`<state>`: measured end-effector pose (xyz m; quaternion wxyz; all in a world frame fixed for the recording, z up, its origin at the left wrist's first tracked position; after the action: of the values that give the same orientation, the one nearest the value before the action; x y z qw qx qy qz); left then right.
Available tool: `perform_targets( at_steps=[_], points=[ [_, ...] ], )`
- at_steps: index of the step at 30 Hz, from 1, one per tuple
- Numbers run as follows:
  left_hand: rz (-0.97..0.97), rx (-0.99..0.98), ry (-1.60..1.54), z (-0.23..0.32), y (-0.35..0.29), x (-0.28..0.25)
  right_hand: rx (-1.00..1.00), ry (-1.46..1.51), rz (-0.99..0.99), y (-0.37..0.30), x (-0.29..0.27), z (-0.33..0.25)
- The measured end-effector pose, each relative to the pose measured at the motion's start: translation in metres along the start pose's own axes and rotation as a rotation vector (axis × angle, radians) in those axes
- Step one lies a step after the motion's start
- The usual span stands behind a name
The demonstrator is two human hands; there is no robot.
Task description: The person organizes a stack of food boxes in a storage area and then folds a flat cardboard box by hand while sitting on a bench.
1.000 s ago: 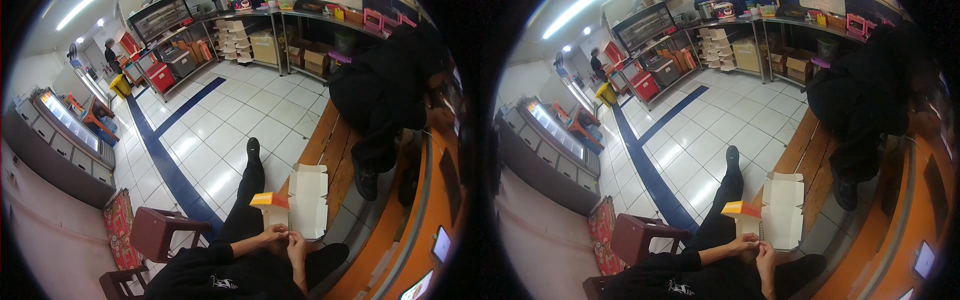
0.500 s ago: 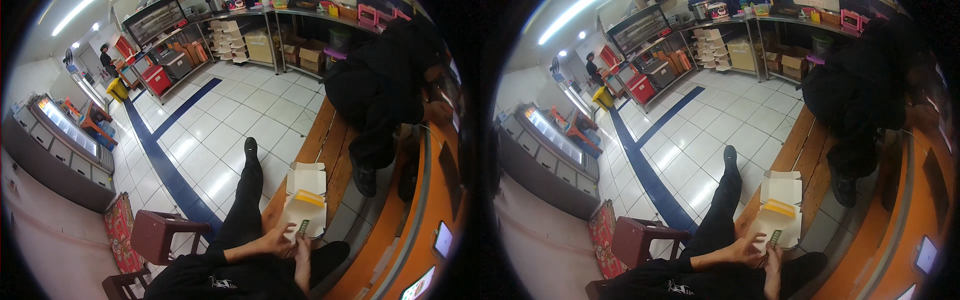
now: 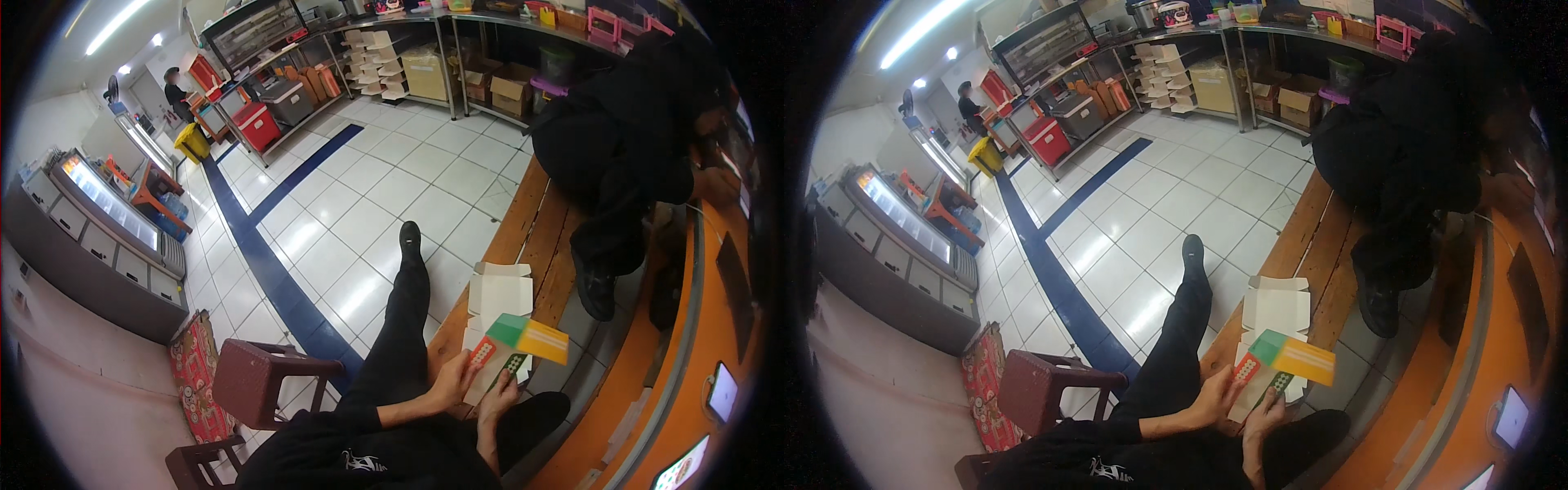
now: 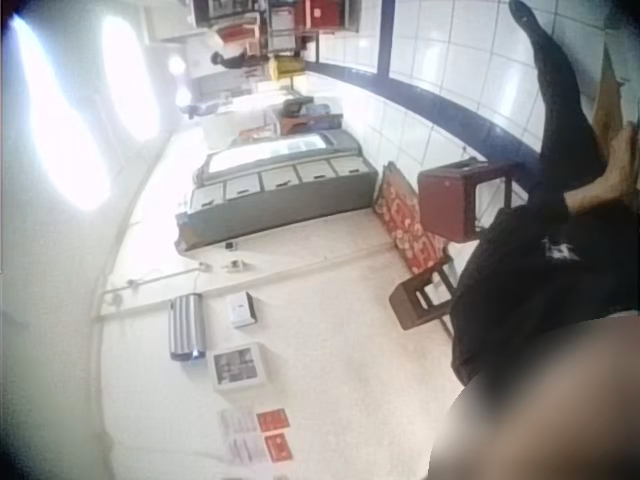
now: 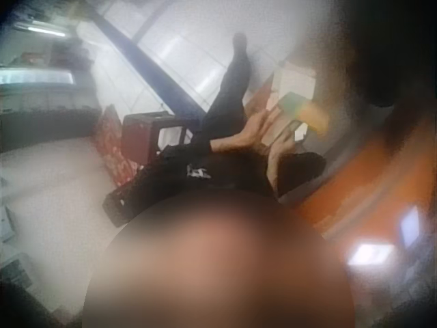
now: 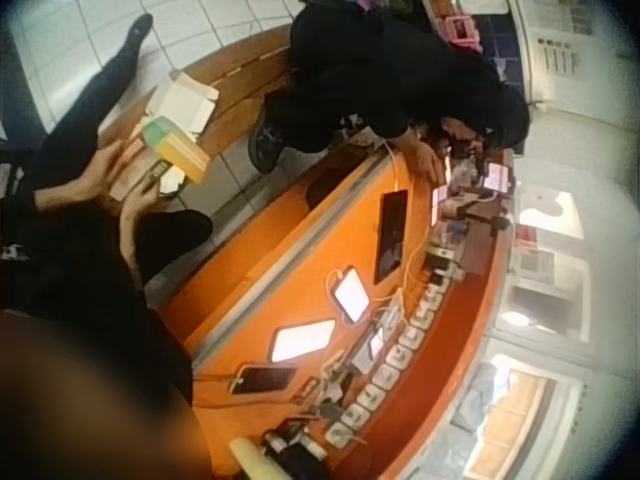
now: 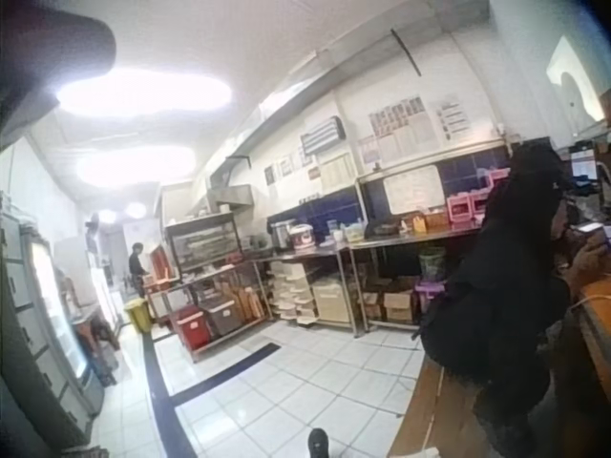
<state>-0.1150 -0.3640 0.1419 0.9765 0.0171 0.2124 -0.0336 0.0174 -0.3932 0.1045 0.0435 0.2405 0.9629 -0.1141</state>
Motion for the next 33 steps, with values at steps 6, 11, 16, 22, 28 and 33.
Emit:
perform_targets(
  at_steps=[6,11,16,22,28,33],
  points=[
    [0.015,-0.196,-0.369,-0.008,0.012,-0.007,-0.347,-0.143,0.114,-0.024,0.006,-0.044],
    [-0.049,-0.104,-0.007,0.014,0.021,-0.033,-0.264,0.177,0.157,-0.002,-0.001,-0.026],
    [-0.525,-0.089,-0.288,0.024,0.004,-0.019,-0.182,0.270,0.218,0.019,-0.031,-0.019],
    [-0.682,0.253,-0.128,0.033,0.011,-0.039,0.322,0.628,-0.192,0.014,-0.021,-0.014],
    [-0.402,0.836,0.366,0.079,0.012,-0.066,0.317,1.184,-0.876,-0.002,0.004,-0.048],
    [-0.310,0.844,0.320,0.046,0.054,-0.029,0.325,1.070,-0.176,0.039,-0.029,0.013]
  ],
)
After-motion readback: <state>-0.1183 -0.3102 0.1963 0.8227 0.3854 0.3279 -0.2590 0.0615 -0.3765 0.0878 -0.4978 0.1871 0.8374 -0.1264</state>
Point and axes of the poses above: each hand's wrist, its own y-axis towards the middle knuckle, its own x-axis out of the palm, z = x × y, the point moved 4 cm from there along y, towards the middle knuckle, and after that the axes turned 1 degree about -y, right-handed, at the moved point
